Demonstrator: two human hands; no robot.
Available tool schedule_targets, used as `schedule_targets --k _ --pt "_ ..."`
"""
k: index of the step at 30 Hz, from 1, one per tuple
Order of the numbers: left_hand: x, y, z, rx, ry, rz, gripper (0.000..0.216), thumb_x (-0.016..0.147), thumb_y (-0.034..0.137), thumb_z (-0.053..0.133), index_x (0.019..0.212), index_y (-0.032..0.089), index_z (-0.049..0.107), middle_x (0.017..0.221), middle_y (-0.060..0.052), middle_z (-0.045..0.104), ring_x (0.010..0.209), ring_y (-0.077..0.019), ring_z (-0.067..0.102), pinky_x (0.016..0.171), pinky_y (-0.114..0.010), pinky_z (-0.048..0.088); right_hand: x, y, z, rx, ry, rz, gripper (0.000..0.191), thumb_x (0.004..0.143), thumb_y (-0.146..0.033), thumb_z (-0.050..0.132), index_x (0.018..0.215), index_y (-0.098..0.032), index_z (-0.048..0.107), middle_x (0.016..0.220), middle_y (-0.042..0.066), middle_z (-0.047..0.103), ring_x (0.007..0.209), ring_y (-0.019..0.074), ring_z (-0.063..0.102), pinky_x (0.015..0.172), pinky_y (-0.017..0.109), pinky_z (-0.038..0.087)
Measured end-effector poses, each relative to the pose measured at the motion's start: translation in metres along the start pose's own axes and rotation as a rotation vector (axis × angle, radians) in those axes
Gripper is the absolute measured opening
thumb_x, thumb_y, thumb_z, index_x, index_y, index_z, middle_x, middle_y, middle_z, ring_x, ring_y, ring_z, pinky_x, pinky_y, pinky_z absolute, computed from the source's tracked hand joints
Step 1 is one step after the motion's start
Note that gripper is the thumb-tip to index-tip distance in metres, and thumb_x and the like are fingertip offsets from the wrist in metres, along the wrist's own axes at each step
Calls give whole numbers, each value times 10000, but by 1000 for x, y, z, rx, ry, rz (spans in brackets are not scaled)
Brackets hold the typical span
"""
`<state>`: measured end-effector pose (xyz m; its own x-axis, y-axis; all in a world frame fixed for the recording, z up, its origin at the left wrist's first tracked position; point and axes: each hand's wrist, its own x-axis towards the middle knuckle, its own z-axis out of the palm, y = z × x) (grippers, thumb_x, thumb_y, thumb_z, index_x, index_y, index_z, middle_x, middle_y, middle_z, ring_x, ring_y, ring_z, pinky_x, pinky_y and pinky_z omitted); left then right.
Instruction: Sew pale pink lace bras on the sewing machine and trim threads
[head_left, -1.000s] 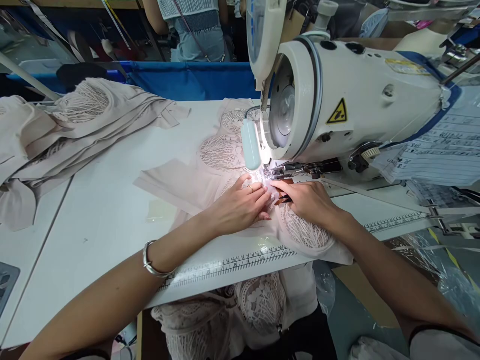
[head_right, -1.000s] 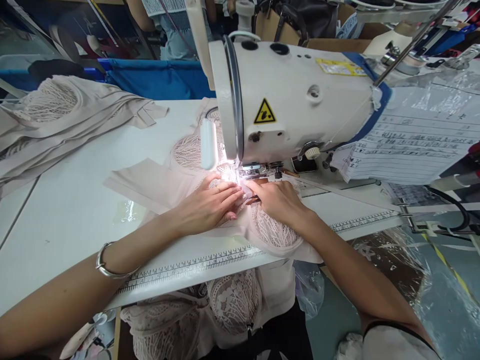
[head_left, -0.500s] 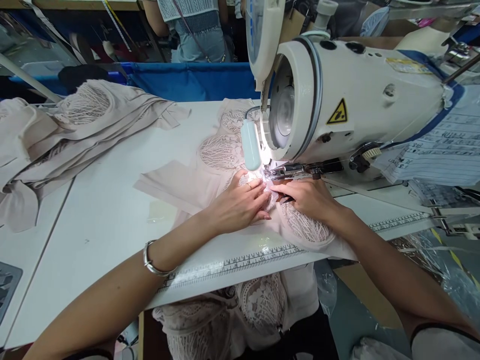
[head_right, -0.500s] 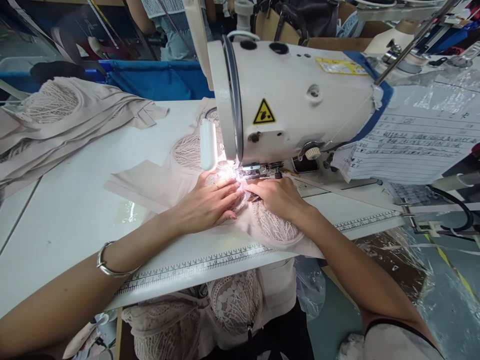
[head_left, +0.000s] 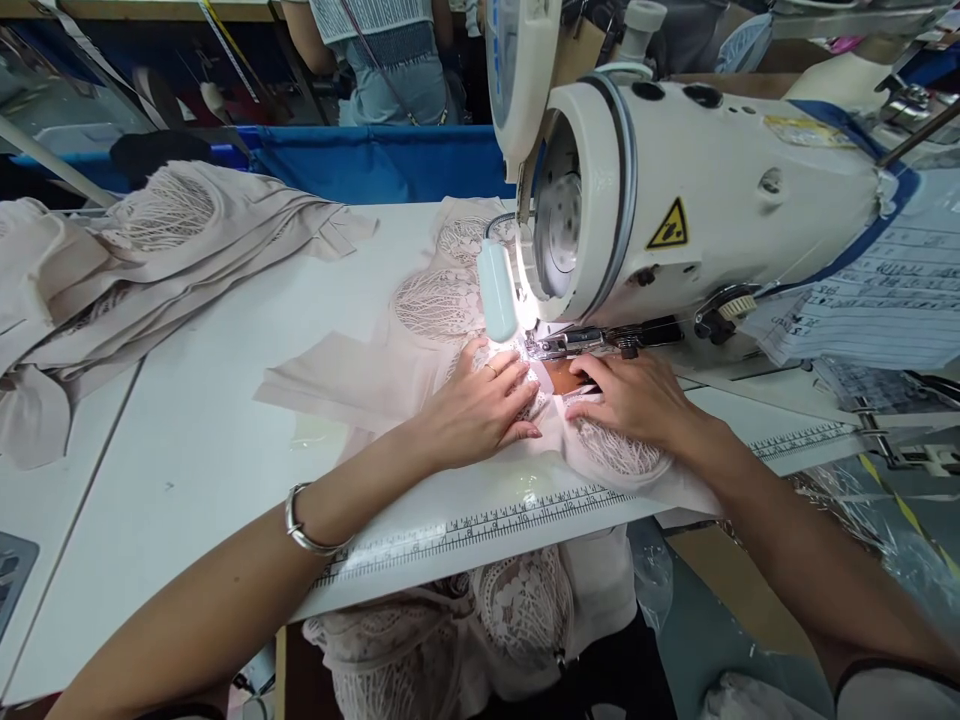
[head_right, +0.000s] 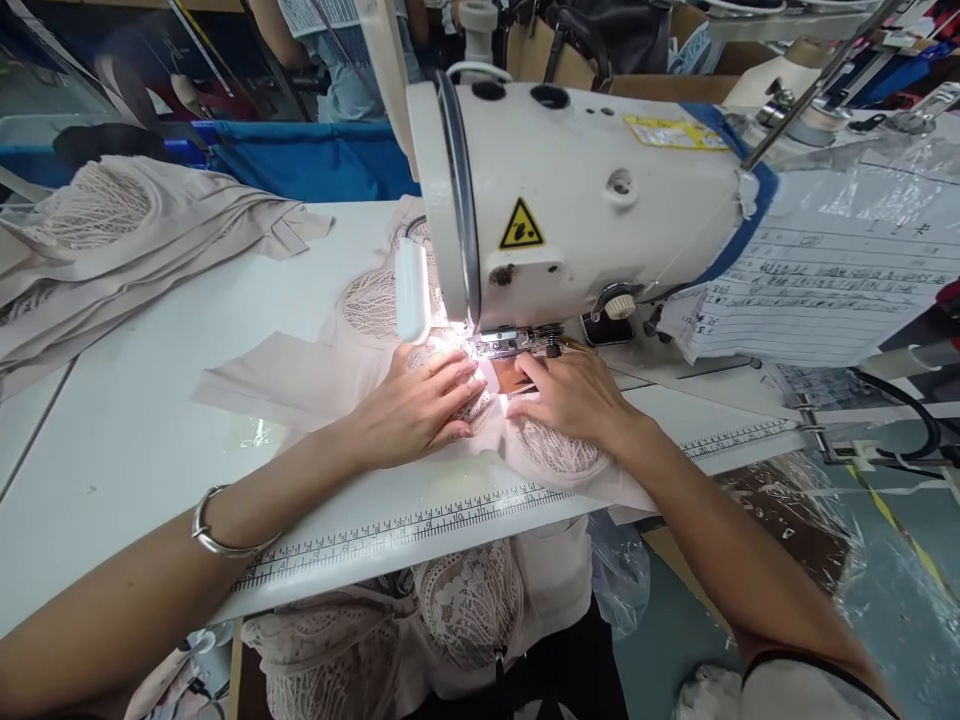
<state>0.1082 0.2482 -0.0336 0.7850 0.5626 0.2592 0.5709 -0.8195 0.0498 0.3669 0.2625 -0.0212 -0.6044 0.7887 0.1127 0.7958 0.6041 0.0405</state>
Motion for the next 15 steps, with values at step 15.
schedule_targets --k 15 --pt "0 6 3 39 40 0 542 1090 486 282 1220 109 649 1267 -166 677 1255 -329 580 1163 -564 198 -17 0 4 -33 300 -345 501 917 29 397 1167 -201 766 615 -17 593 607 129 477 600 284 288"
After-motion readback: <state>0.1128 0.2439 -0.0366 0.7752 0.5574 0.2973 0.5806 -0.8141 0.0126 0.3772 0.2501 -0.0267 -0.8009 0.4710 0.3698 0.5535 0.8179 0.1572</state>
